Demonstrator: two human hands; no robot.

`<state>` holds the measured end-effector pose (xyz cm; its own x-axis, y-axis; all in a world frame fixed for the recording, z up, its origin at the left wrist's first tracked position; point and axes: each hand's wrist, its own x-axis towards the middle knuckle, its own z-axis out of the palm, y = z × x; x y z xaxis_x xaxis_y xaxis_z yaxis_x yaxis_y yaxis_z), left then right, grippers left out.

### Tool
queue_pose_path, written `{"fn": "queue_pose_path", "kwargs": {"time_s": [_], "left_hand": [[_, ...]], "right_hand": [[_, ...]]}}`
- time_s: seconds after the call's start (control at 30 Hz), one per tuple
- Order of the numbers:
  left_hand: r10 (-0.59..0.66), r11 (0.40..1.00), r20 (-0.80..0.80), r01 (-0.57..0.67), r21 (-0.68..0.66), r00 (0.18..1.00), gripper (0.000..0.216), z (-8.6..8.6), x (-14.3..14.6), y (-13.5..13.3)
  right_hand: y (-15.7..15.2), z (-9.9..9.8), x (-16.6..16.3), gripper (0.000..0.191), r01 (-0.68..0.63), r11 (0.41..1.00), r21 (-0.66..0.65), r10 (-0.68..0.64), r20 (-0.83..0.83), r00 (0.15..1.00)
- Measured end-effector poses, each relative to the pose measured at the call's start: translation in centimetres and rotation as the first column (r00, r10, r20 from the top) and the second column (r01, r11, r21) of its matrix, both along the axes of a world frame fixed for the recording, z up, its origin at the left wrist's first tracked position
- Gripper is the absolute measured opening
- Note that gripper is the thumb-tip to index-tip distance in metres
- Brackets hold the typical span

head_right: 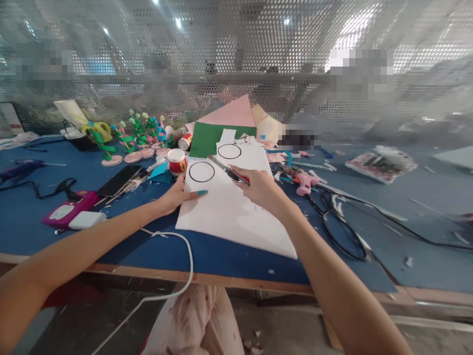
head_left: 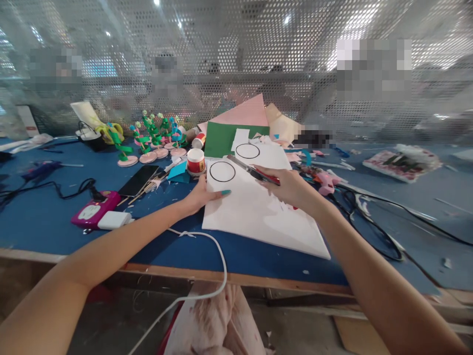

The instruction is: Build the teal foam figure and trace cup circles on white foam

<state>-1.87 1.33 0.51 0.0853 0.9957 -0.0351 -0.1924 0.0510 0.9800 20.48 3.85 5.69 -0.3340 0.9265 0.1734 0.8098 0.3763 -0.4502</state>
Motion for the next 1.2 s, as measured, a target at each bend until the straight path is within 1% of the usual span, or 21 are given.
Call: {"fn": "queue_pose_path", "kwargs": {"time_s": [0.1, 0.2, 0.33, 0.43, 0.57, 0.7, 0.77, 0.87, 0.97, 1.07, 1.13, 1.2], "left_hand": [[-0.017, 1.000, 0.016, 0.017, 0.010, 1.000, 0.088, 0.1, 0.0, -0.1], [-0.035, 0.998, -0.009, 0.035, 0.056, 0.999, 0.092, -0.1, -0.2, 0.0], [-0.063, 0.991, -0.036, 0.067, 0.113, 0.997, 0.097, 0.0, -0.2, 0.2], [-0.066, 0.987, -0.044, 0.072, 0.141, 0.997, 0.100, 0.1, 0.0, 0.1], [-0.071, 0.982, -0.044, 0.078, 0.172, 0.996, 0.103, 0.2, 0.0, 0.1], [-0.078, 0.961, -0.067, 0.093, 0.262, 0.995, 0.101, 0.0, -0.1, 0.3], [-0.072, 0.951, -0.091, 0.096, 0.294, 0.993, 0.100, -0.1, -0.2, 0.5], [-0.070, 0.936, -0.125, 0.108, 0.336, 0.990, 0.096, -0.1, -0.3, 0.8], [-0.076, 0.907, -0.187, 0.145, 0.395, 0.980, 0.089, 0.2, -0.5, 0.8], [-0.072, 0.887, -0.294, 0.196, 0.417, 0.953, 0.085, 0.6, -0.5, 0.7], [-0.044, 0.892, -0.312, 0.178, 0.415, 0.949, 0.089, 0.8, -0.4, 0.5], [-0.015, 0.908, -0.276, 0.128, 0.398, 0.961, 0.096, 0.8, -0.2, 0.5]], "right_hand": [[-0.5, 0.5, -0.1, 0.050, 0.018, 1.000, 0.011, -0.018, 0.018, 1.000], [-0.7, 0.5, -0.4, 0.049, 0.021, 0.999, 0.046, -0.022, 0.034, 0.999], [-0.4, 0.3, -0.8, 0.049, 0.043, 0.996, 0.076, -0.047, 0.047, 0.998], [0.0, 0.6, -1.2, 0.049, 0.070, 0.994, 0.088, -0.076, 0.077, 0.994], [0.2, 2.0, -1.6, 0.047, 0.040, 0.993, 0.111, -0.055, 0.140, 0.989], [-0.3, 4.1, -2.0, 0.047, 0.044, 0.999, 0.025, -0.048, 0.150, 0.988], [-0.6, 5.1, -2.2, 0.047, 0.058, 0.998, 0.008, -0.058, 0.147, 0.987], [-0.9, 5.7, -2.7, 0.046, 0.080, 0.996, 0.048, -0.088, 0.186, 0.979], [-0.6, 5.2, -3.1, 0.046, 0.080, 0.988, 0.134, -0.113, 0.261, 0.959], [0.1, 3.9, -3.3, 0.042, 0.045, 0.982, 0.185, -0.105, 0.331, 0.938], [0.5, 3.1, -3.3, 0.041, 0.032, 0.984, 0.177, -0.091, 0.335, 0.938], [0.6, 2.5, -3.1, 0.045, 0.051, 0.986, 0.159, -0.095, 0.285, 0.954]]}}
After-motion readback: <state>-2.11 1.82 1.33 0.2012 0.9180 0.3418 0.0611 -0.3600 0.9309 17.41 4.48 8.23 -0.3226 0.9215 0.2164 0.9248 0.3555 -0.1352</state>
